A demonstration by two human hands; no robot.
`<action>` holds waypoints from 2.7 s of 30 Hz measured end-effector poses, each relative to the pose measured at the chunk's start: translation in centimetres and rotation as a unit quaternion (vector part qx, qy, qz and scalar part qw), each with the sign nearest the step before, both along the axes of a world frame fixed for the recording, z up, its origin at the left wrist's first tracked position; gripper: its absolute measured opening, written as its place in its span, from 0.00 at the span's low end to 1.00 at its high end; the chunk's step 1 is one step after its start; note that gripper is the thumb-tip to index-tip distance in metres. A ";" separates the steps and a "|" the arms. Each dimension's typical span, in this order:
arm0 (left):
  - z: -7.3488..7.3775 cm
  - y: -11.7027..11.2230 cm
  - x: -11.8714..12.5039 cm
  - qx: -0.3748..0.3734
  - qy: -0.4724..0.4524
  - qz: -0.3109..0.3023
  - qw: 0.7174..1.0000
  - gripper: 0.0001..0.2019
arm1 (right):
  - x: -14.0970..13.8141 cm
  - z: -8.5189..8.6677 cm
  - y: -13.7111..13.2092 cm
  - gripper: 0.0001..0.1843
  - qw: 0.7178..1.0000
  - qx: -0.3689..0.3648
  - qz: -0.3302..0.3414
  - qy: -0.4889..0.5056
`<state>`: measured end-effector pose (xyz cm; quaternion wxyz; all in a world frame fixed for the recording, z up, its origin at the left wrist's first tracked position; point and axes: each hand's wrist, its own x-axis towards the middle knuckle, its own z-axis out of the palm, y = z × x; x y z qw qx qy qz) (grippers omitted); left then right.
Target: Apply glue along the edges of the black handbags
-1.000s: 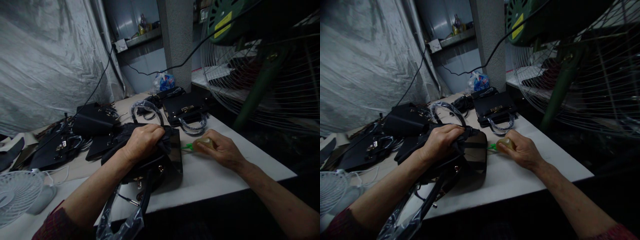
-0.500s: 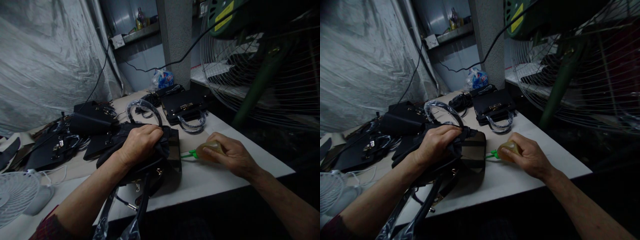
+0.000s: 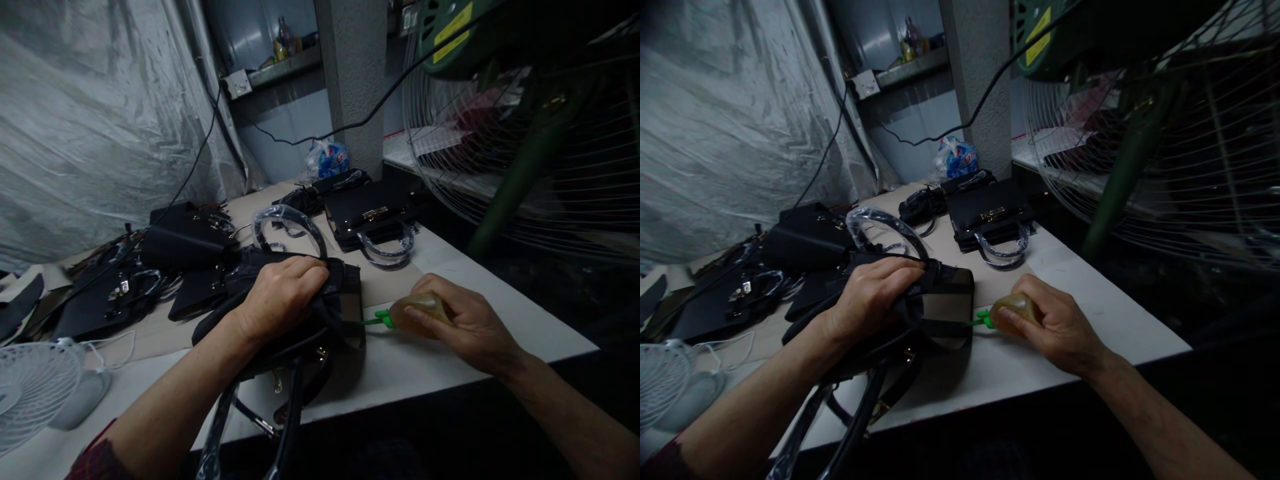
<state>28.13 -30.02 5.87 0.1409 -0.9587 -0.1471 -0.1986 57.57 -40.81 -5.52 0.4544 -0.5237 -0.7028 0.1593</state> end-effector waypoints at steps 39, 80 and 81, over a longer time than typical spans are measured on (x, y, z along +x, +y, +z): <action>-0.1 -4.0 -1.1 0.021 -0.022 -0.029 0.999 0.13 | -0.6 0.4 -0.9 0.14 0.998 0.000 -0.049 -0.036; 0.3 -5.7 -0.9 0.024 0.018 -0.041 0.999 0.18 | -0.8 1.0 -1.6 0.15 0.999 -0.022 0.009 -0.036; 0.4 -5.7 -0.9 0.023 0.016 -0.044 0.999 0.18 | -0.7 1.0 -1.5 0.15 0.999 -0.026 0.009 -0.043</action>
